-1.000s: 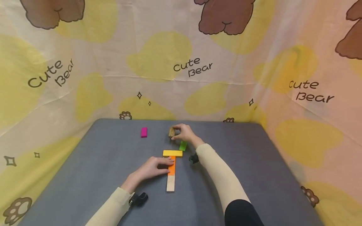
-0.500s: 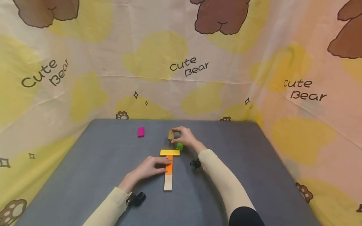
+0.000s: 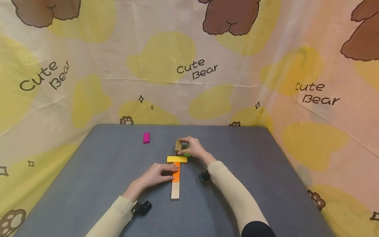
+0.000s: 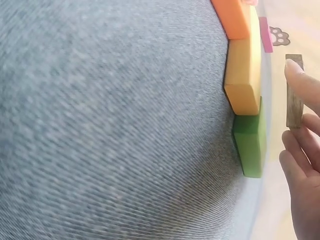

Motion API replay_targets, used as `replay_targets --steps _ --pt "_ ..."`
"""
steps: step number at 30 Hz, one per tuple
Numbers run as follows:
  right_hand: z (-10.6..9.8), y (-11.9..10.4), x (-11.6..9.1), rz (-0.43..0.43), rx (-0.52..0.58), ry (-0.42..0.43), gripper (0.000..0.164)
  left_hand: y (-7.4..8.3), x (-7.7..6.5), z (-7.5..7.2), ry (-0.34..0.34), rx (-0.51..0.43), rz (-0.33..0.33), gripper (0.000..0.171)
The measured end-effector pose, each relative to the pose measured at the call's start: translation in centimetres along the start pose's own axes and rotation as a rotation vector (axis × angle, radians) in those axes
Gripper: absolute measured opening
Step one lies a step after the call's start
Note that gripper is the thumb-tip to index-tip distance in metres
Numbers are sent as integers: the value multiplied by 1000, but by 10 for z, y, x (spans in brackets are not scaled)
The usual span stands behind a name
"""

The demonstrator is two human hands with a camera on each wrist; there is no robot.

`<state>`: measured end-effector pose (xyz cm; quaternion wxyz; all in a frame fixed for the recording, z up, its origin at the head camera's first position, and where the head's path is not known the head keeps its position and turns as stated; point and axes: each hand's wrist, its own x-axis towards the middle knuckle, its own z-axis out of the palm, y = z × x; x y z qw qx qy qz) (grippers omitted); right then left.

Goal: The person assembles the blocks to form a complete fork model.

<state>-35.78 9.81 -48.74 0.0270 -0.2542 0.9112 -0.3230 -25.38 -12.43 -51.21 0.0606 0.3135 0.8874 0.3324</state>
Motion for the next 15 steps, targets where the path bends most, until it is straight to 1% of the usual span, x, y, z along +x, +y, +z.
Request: replay_targets --steps 3,10,15 --pt "2 0 -1 -3 -5 3 66 0 0 -1 -3 -1 0 36" --pt "8 0 -2 -13 -54 5 64 0 0 0 -14 3 -22 37" --pt "11 1 -4 -7 -48 14 63 0 -1 1 -10 1 -18 38"
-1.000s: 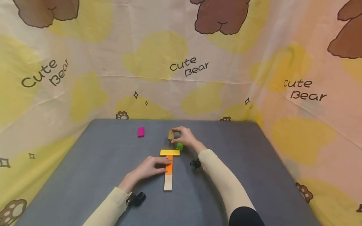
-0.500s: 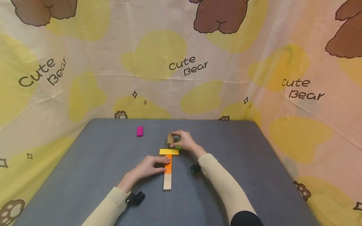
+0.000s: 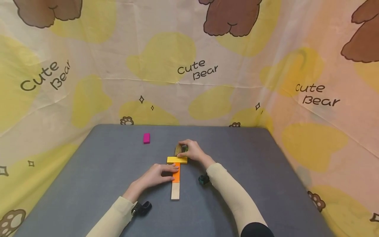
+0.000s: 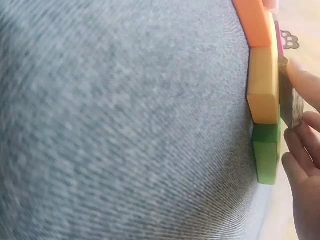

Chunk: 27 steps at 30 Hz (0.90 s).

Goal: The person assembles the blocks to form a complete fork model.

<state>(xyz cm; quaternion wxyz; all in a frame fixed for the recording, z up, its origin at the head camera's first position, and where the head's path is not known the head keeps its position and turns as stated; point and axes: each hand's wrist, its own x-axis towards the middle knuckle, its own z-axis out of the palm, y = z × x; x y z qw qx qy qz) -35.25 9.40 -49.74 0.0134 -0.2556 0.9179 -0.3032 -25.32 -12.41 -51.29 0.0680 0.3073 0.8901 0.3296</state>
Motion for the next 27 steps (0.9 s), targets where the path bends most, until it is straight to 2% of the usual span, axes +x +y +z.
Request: replay_targets --steps 9,27 --pt "3 -1 1 -5 -5 -29 63 1 -1 -1 12 -4 31 38" --pt "-5 -7 9 -11 -94 -134 61 1 -2 -2 4 -13 27 38"
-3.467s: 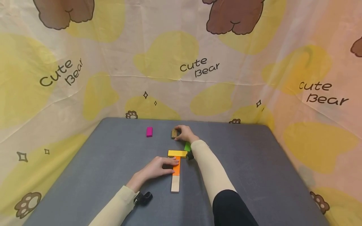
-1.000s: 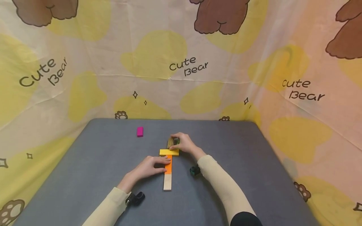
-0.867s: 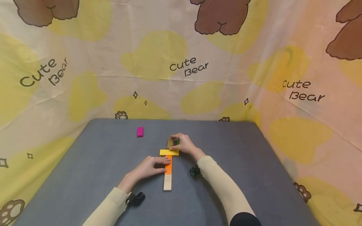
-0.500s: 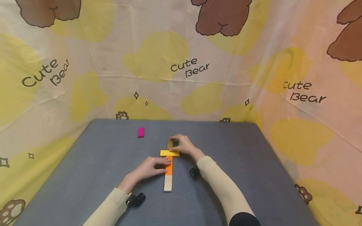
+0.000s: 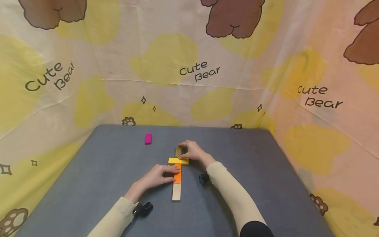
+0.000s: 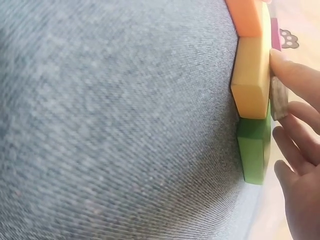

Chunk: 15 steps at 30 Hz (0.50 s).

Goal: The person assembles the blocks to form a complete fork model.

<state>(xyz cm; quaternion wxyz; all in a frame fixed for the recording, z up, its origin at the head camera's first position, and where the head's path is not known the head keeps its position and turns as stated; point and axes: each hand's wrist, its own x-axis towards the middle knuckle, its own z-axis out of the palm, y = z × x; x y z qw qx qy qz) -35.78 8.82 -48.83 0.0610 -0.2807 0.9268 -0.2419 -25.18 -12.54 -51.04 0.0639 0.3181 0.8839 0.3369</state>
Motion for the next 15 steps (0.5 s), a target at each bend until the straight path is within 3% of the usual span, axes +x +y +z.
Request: replay_targets --steps 15 --pt "-1 4 1 10 -27 -27 57 -1 1 2 10 18 -8 37"
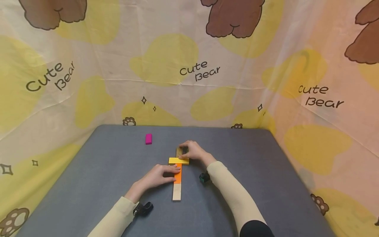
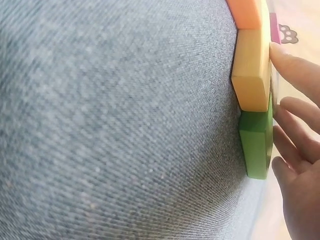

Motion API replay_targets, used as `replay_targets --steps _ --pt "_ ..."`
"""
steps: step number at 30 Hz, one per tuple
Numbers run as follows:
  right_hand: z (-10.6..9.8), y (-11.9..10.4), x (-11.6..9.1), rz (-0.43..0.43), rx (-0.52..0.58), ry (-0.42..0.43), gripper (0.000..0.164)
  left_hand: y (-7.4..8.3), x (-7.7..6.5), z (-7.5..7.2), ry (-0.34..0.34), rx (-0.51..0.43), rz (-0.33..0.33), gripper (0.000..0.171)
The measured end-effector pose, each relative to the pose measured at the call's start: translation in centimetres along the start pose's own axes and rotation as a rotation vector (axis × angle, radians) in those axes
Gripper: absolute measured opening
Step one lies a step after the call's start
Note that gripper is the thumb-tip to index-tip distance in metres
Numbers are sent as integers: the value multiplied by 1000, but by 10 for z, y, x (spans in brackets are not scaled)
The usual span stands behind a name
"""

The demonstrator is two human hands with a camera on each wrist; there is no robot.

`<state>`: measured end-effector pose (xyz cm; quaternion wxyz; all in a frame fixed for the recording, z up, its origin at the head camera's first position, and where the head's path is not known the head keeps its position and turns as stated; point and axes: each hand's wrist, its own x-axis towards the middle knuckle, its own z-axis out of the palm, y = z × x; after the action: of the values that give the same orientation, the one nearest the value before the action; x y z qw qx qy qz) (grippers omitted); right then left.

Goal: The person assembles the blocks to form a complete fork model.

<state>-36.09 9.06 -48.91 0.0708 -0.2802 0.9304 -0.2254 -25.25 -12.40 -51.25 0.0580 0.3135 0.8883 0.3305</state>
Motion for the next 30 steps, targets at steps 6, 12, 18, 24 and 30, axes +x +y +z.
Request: replay_targets --steps 6,12,18,24,30 --pt "-1 1 1 -19 -8 4 52 0 0 0 2 6 3 37" --pt "1 3 2 -35 -9 10 48 -1 0 1 1 10 8 37" --pt "2 4 3 -31 7 8 48 -1 -1 0 -1 0 9 37" --pt "2 5 4 -23 6 6 49 -1 -1 0 -5 3 7 37" --pt "1 4 5 -14 16 -5 50 -1 0 0 -4 -1 10 38"
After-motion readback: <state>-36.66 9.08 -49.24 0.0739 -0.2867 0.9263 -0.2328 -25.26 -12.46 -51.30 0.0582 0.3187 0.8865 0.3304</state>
